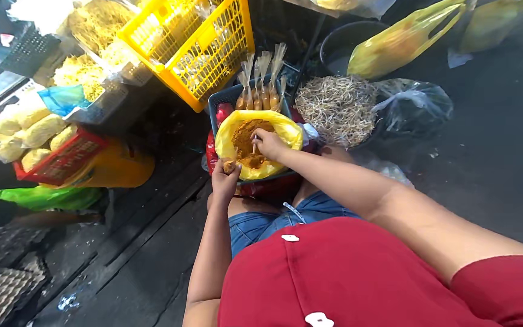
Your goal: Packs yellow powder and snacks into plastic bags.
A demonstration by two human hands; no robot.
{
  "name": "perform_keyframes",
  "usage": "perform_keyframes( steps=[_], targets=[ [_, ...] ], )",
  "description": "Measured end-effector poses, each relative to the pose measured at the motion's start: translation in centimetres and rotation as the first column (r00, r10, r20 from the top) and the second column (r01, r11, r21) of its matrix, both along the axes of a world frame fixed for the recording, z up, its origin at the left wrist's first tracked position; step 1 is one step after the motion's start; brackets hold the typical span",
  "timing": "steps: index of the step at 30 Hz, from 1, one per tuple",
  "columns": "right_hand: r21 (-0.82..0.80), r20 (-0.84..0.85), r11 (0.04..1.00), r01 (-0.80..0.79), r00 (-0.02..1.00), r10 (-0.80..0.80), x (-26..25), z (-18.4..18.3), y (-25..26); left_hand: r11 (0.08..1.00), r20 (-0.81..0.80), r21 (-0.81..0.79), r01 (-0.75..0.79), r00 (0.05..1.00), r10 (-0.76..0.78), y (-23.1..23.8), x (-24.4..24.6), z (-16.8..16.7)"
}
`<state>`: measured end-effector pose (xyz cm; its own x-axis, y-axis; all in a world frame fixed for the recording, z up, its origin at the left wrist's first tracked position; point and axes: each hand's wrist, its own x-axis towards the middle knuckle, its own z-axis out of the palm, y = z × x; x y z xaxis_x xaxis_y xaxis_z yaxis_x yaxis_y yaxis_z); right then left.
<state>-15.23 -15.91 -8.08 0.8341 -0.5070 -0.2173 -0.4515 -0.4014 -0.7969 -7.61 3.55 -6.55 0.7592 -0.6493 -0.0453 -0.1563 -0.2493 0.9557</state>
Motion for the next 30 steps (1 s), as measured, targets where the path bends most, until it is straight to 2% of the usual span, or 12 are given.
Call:
perform_keyframes(
  steps=[4,7,10,13,17,25,28,30],
  targets=[
    [0.203,0.014,0.970,0.138,0.990,-0.143,-0.2,0.8,-1.1,0.980,0.160,0.199,0.016,0.986,-0.048,0.4,0.1,0.2],
    [0.421,0.059,0.877,0.232,0.958,-0.282,-1.1,3.7,-2.6,0.958,0.227,0.286,-0.004,0.972,-0.064,0.1,0.0,0.2],
    [0.545,0.131,0.800,0.250,0.917,-0.376,-2.2,6.2,-3.6,0.937,0.243,0.348,-0.014,0.967,-0.076,-0.5,-0.3,0.6],
    [0.595,0.204,0.769,0.233,0.882,-0.425,-3.0,8.1,-4.3,0.909,0.267,0.416,-0.018,0.958,-0.104,-1.1,-0.4,1.1],
    [0.591,0.256,0.783,0.195,0.875,-0.411,-3.4,9.0,-4.2,0.887,0.288,0.461,-0.019,0.949,-0.129,-1.5,-0.6,1.5],
    [0.538,0.302,0.843,-0.007,0.935,-0.185,-3.3,7.9,-1.3,0.873,0.282,0.488,0.015,0.944,-0.174,-2.4,-0.9,2.4],
    [0.332,0.455,0.928,-0.170,0.890,0.000,-4.3,9.3,-0.7,0.928,0.169,0.369,0.047,0.979,-0.117,-2.3,-0.6,2.2],
    [0.177,0.553,0.966,-0.188,0.831,0.061,-5.2,10.7,-1.1,0.964,0.084,0.263,0.047,0.994,-0.072,-2.1,-0.5,1.9]
  ],
)
